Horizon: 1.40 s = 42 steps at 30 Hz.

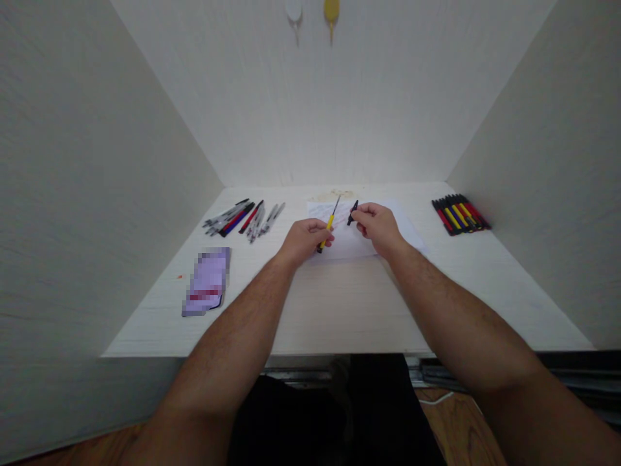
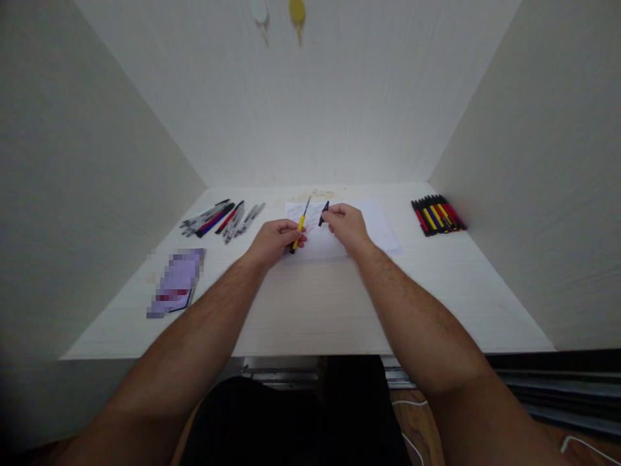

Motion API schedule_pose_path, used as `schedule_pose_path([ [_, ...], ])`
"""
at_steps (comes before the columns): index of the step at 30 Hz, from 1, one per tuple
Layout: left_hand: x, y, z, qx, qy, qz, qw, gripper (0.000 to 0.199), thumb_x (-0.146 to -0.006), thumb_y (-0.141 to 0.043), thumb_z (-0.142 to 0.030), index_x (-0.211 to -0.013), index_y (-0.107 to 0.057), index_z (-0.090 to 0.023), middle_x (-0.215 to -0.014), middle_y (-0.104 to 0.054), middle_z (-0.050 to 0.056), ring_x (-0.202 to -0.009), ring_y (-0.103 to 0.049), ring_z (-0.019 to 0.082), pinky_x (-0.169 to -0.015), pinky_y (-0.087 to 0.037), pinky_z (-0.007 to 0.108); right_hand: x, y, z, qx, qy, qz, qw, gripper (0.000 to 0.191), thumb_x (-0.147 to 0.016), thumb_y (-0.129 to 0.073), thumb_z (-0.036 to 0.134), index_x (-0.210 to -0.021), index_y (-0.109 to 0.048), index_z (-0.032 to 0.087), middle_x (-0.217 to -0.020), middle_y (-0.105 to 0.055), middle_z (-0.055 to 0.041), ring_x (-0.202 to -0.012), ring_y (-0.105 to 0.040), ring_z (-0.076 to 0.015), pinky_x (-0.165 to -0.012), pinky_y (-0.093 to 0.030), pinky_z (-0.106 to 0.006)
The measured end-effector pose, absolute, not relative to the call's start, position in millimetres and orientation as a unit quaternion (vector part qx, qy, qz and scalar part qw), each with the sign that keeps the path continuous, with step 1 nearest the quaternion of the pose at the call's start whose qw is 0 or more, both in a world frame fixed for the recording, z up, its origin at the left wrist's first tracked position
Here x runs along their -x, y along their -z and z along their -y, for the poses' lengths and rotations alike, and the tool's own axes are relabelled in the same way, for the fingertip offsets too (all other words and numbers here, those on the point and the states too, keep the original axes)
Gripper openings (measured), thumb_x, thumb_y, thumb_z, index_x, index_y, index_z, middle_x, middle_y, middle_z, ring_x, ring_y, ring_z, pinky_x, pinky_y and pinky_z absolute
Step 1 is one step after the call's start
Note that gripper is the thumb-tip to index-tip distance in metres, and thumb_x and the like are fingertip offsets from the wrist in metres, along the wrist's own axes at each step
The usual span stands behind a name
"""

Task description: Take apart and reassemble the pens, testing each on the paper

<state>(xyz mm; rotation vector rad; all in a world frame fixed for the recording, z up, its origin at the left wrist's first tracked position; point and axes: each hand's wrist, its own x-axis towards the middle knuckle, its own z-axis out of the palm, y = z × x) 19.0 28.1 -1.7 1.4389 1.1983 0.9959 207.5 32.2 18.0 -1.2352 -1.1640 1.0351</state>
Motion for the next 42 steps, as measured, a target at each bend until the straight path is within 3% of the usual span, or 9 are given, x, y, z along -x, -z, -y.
schedule_pose_path([
  [10,-19.4,-3.5,-22.9,-0.591,-0.363,-0.453,0.56,0.03,-0.071,-0.071,-0.033,-0.092,-0.073,-0.012,-0.079,-0.073,0.01,-0.065,-0.066,0.015,-0.061,-0.047,0.027,-204.4,-21.9,-25.4,0.462,-0.487,0.488,0.558,0.017,-0.065,-0.07,0.029,-0.072,-0.061,0.017,-0.047,-0.052,0.0054,-0.041,-0.038,-0.0065,-0.042,-0.025,-0.022],
  [36,-18.8,-2.0,-24.2,-0.627,-0.349,-0.45,0.532,0.028,-0.071,-0.07,-0.031,-0.091,-0.074,-0.013,-0.076,-0.072,0.008,-0.062,-0.063,0.014,-0.059,-0.046,0.026,-203.8,-18.8,-25.6,0.457,-0.503,0.492,0.545,0.019,-0.063,-0.072,0.029,-0.073,-0.06,0.018,-0.048,-0.052,0.0058,-0.042,-0.041,-0.0067,-0.04,-0.025,-0.021],
  [42,-18.0,-0.9,-25.0,-0.63,-0.361,-0.461,0.51,0.026,-0.071,-0.069,-0.031,-0.089,-0.074,-0.013,-0.073,-0.07,0.007,-0.057,-0.058,0.011,-0.053,-0.041,0.024,-211.9,-23.2,-31.7,0.471,-0.482,0.431,0.6,0.016,-0.068,-0.068,0.028,-0.073,-0.056,0.019,-0.057,-0.055,0.0044,-0.044,-0.041,-0.0055,-0.04,-0.024,-0.02],
])
